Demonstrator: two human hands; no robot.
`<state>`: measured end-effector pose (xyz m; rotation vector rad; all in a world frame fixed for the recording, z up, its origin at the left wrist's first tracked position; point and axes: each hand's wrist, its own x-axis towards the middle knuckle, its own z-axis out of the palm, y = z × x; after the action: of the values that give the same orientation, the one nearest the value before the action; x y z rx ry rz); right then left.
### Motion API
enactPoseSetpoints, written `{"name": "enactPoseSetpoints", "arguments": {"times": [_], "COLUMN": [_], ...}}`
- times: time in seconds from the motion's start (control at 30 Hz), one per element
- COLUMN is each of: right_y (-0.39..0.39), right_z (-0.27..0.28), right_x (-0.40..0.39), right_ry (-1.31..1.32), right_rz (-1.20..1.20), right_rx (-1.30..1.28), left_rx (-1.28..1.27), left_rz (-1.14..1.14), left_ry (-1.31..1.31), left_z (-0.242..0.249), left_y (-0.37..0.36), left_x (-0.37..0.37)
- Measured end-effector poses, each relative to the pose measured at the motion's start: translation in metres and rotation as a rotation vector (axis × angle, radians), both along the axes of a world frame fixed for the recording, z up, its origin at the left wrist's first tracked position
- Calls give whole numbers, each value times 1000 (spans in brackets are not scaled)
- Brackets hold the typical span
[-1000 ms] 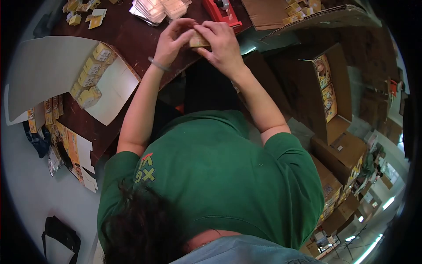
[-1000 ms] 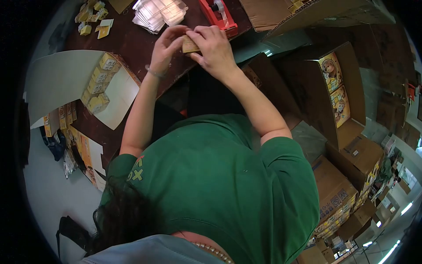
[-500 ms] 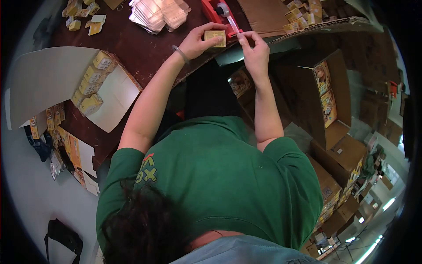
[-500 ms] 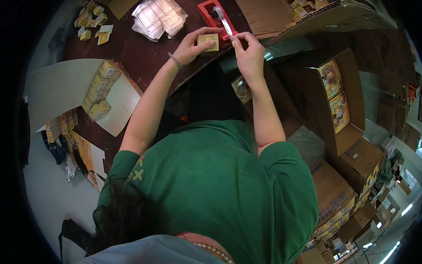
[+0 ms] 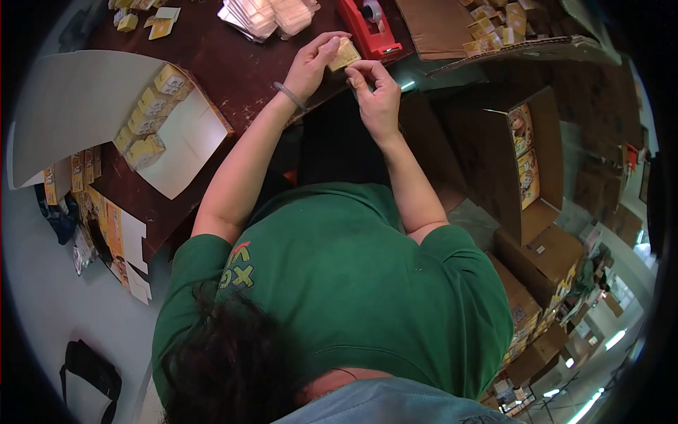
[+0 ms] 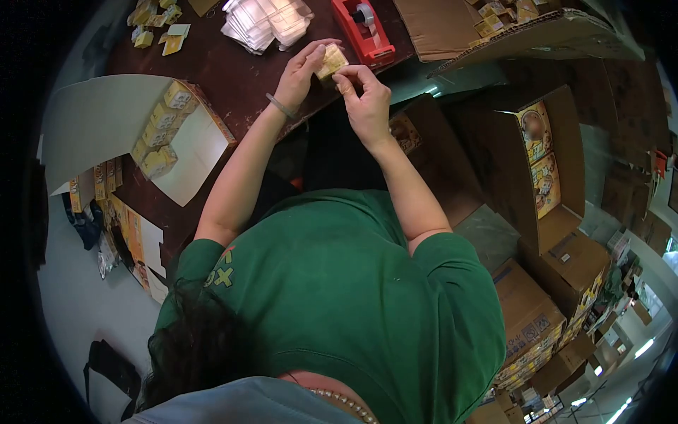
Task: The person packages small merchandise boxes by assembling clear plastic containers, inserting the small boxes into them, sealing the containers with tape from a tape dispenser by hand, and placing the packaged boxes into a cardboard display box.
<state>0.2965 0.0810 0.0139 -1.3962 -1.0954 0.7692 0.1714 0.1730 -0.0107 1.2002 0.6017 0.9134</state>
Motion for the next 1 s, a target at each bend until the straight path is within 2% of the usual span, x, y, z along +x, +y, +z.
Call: {"name": "enactPoseSetpoints", "arguments": {"times": [0.13,0.23,0.27,0.37,0.6,0.7,0.87,0.97,1.0], "right_y": [0,-3,-5,-5,-4,-7,-5,-1,0], "right_z": [-7,2,7,12,15,18,7,-1,-7], "right_x": [-7,-7,-8,-10,-10,-8,-6,-8,-11], "right_ry": [115,242,288,258,74,59,97,130,165], "right_rz": [39,154,171,174,111,127,133,123,105], "right_rx": [-53,-21,-6,-21,-43,-98,-51,-25,-14], "left_rx": [65,-82,-53,35,24,20,13,27,19], "left_rz": [6,-59,-40,12,10,5,-13,-33,-36], "left_ry": [59,-31,-1,7,-40,-45,-22,123,60], "left_z": [6,0,-1,-8,-7,-8,-2,1,-3], "left_y": [-1,-5,-7,-11,-12,-13,-13,-14,-11], "left_x": [-16,-20,-19,-14,-14,-13,-15,-18,-17]}}
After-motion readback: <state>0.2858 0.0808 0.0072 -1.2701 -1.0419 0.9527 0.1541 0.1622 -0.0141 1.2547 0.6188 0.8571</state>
